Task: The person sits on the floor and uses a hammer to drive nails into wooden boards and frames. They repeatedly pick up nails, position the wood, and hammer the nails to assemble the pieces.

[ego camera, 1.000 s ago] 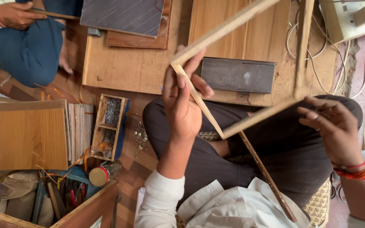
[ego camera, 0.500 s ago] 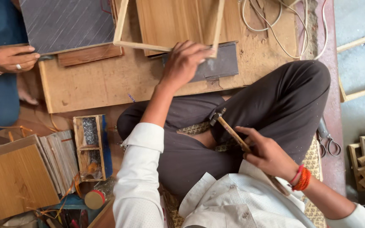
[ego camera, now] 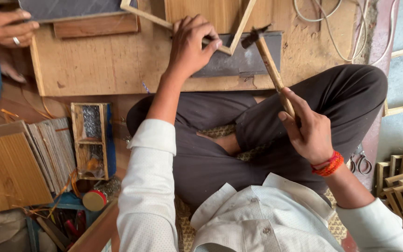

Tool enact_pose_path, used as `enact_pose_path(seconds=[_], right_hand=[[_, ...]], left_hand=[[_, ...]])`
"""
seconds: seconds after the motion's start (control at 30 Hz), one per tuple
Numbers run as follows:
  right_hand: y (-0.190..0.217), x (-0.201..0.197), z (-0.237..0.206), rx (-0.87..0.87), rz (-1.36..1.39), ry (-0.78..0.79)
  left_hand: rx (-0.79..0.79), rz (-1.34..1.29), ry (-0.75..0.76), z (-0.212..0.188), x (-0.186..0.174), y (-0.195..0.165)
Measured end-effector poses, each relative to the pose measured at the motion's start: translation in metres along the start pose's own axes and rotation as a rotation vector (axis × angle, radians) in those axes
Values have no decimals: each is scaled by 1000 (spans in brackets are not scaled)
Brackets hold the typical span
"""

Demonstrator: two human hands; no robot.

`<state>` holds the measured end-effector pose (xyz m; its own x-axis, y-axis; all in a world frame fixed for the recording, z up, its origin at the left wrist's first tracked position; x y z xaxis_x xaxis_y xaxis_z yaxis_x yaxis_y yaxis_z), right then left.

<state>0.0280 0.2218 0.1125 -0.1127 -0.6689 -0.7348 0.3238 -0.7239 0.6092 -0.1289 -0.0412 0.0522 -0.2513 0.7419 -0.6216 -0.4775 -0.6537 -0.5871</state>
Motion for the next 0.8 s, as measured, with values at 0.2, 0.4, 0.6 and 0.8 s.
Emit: enact_pose_path(seconds=[0.2,0.4,0.6,0.8], right_hand=[[20,22,9,-210,-139,-9],[23,33,14,-225,-103,-34],[17,42,15,-201,-130,7],[2,35,-16,118,147,94]], left_hand=[[-2,-79,48,3,6,22],[-55,-95,50,3,1,22],[-51,-57,58,8,2,21],[128,51,-84,-7,-1,2]])
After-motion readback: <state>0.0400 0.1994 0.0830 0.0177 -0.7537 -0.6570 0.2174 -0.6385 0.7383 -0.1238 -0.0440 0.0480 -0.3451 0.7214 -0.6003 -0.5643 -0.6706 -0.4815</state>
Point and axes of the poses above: each hand's wrist, its own z-axis towards the middle knuckle, its own x-axis out of the palm, y = z × x, the point moved 8 cm from there along z, towards the middle knuckle, and after that the axes turned 11 degrees about -y, right-handed, at the moved point
